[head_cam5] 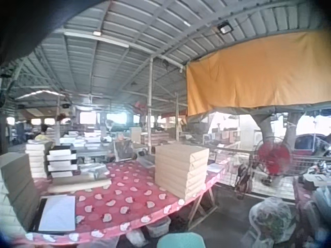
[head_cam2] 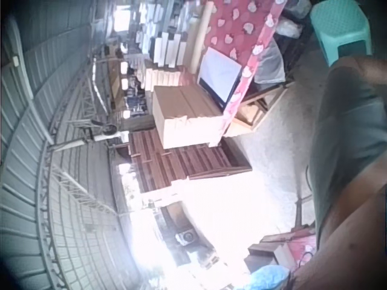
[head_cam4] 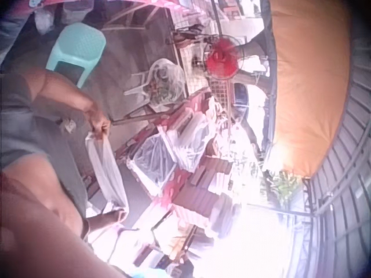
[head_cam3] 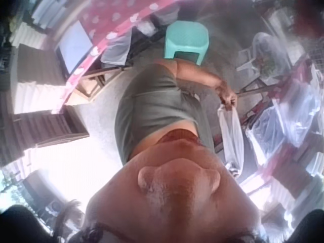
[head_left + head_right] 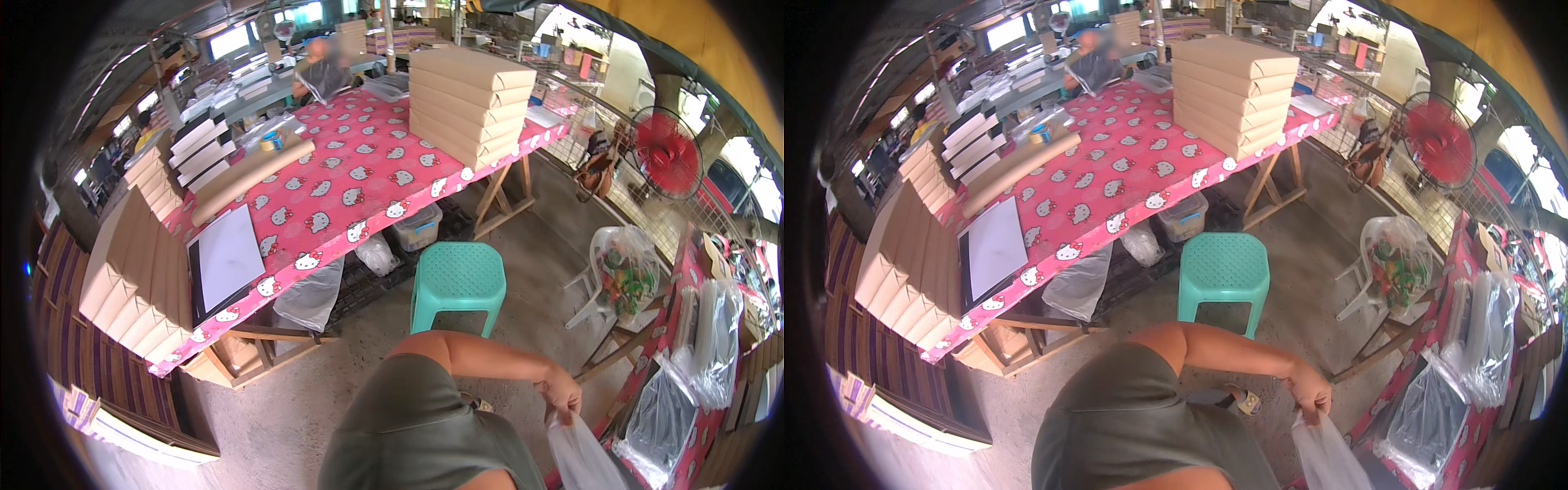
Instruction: The person packs illustration boards into plastic bags by hand, sliding each board into a bag and then placing the bagged boards in a stack.
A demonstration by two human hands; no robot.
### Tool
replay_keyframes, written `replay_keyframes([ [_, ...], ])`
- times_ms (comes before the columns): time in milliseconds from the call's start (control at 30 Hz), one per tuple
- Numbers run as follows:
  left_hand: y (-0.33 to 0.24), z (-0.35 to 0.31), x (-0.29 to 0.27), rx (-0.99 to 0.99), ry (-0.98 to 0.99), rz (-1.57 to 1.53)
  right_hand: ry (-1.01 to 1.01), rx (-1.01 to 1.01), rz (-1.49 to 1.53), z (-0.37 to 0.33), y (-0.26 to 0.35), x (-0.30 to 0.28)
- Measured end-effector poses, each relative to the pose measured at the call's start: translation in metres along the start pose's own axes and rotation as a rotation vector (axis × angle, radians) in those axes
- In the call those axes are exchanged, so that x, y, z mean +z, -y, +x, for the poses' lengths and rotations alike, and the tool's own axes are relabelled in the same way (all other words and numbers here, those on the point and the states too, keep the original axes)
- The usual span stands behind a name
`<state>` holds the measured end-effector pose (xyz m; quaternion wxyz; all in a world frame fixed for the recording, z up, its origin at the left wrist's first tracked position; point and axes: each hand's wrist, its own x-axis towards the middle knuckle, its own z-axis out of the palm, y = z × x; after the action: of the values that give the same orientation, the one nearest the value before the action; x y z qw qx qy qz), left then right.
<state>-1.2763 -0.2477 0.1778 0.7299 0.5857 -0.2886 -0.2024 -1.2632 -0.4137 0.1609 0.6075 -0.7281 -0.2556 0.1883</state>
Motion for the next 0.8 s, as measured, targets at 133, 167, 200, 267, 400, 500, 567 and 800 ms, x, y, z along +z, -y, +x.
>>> replay_keyframes([
  [133,0.01,0.05,0.02,-0.031,-0.247,-0.706,-0.197,0.011,-0.024,-0.032,-0.015,-0.022],
  [167,0.008,0.07,0.035,-0.072,-0.33,-0.898,-0.29,0.025,-0.043,-0.043,-0.021,-0.035],
  [200,0.012,0.088,0.046,-0.191,-0.297,-0.787,-0.401,0.032,-0.066,-0.055,-0.026,-0.047],
  [267,0.061,0.124,0.048,-0.205,-0.348,-0.389,-0.64,0.07,-0.109,-0.089,-0.038,-0.07],
  [400,0.122,0.164,0.051,-0.151,-0.574,0.446,-1.154,0.16,-0.299,-0.164,-0.058,-0.102],
  [500,0.133,0.175,0.06,-0.081,-0.588,0.673,-1.389,0.344,-0.46,-0.199,-0.067,-0.114],
  [567,0.134,0.174,0.056,-0.049,-0.546,0.737,-1.403,0.651,-0.503,-0.204,-0.064,-0.118],
  [800,0.125,0.185,0.069,0.062,-0.384,0.781,-1.322,0.877,-0.671,-0.207,-0.045,-0.114],
])
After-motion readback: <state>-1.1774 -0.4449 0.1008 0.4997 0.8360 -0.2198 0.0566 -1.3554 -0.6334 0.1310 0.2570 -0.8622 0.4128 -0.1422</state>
